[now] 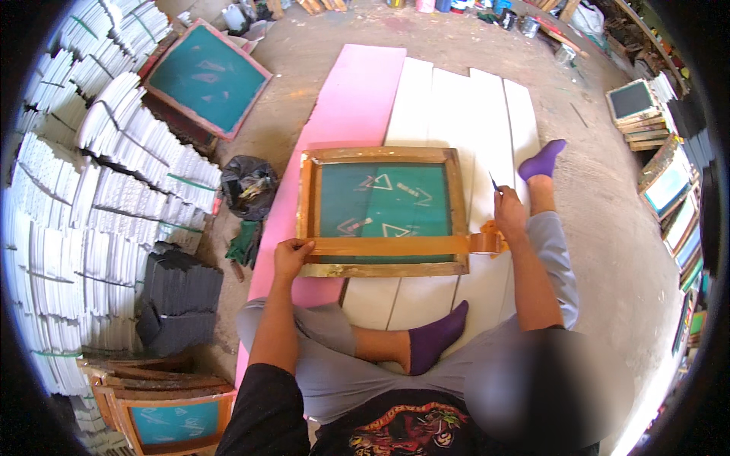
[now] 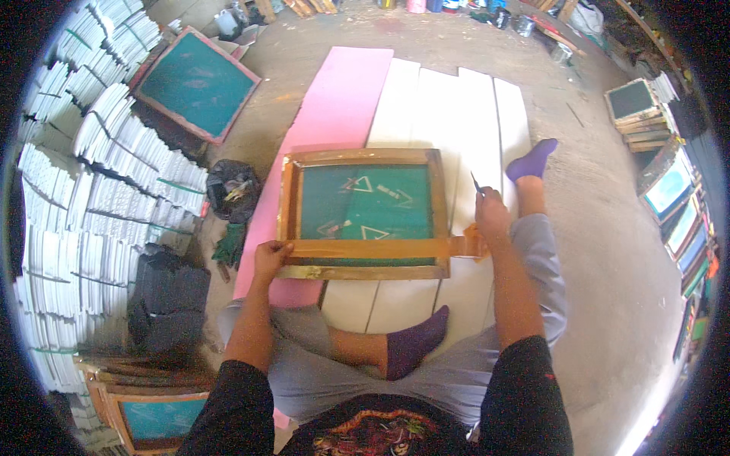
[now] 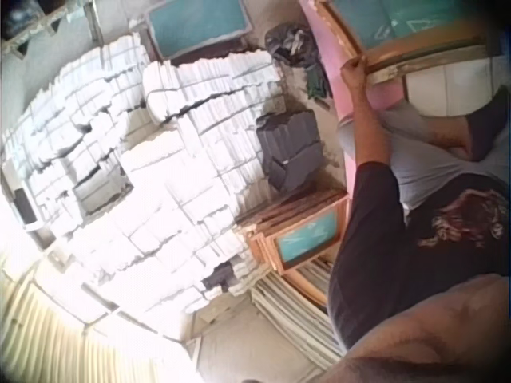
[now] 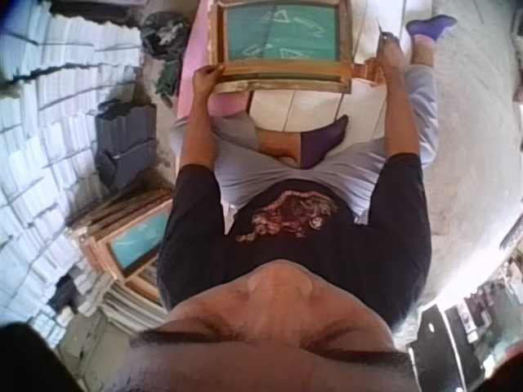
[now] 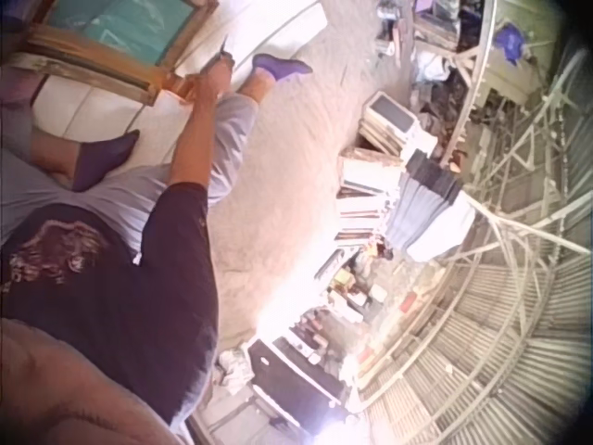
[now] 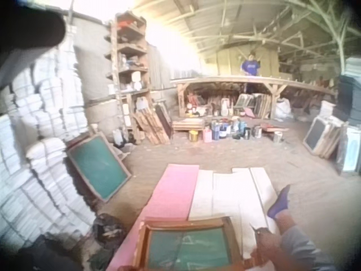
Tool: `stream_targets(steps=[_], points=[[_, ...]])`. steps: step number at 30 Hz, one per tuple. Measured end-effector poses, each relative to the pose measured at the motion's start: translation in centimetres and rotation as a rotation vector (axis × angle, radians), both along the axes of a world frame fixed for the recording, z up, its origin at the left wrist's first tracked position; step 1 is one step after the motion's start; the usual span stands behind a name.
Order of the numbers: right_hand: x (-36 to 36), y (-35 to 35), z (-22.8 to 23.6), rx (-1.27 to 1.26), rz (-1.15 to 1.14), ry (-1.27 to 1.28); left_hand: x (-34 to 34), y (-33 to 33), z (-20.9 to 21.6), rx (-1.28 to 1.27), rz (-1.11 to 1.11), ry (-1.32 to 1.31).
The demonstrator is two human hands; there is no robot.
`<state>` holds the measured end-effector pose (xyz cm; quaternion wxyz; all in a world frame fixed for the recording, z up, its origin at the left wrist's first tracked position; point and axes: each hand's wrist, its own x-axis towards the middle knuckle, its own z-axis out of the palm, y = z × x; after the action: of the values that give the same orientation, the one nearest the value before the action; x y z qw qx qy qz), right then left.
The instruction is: The person sits on the floor and applies masking tape to the wooden frame of a small chalkboard. They repeatedly pick up the tape roll, apply strips along the frame edges, and smooth them down with their fingers.
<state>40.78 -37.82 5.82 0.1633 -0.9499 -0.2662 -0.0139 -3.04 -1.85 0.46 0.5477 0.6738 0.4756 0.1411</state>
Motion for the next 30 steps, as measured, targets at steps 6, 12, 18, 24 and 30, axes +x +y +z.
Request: stream_targets(steps=[6, 12, 18, 24, 30], points=[[-8.0, -2.5, 0.6, 0.351, -0.155, 0.423, -0.8, 1.0, -3.0, -0.067, 0.022, -0.069], [-16.6, -2.7, 1.0, 0.200, 0.095, 0.273, -0.2, 0.4, -0.5, 0.066, -0.010, 0.047], [-16.7, -1.8, 1.2, -0.017, 0.048, 0.366, -0.1, 0.1, 0.0, 0.027, 0.023, 0.036], [-16.7, -1.8, 0.5, -0.024, 0.066, 0.353, -0.2, 0.3, -0.1, 0.082, -0.002, 0.091], [-16.8, -1.7, -0.2, -0.019, 0.062, 0.361, -0.4, 0.5, -1.1, 0.033, 0.036, 0.038]])
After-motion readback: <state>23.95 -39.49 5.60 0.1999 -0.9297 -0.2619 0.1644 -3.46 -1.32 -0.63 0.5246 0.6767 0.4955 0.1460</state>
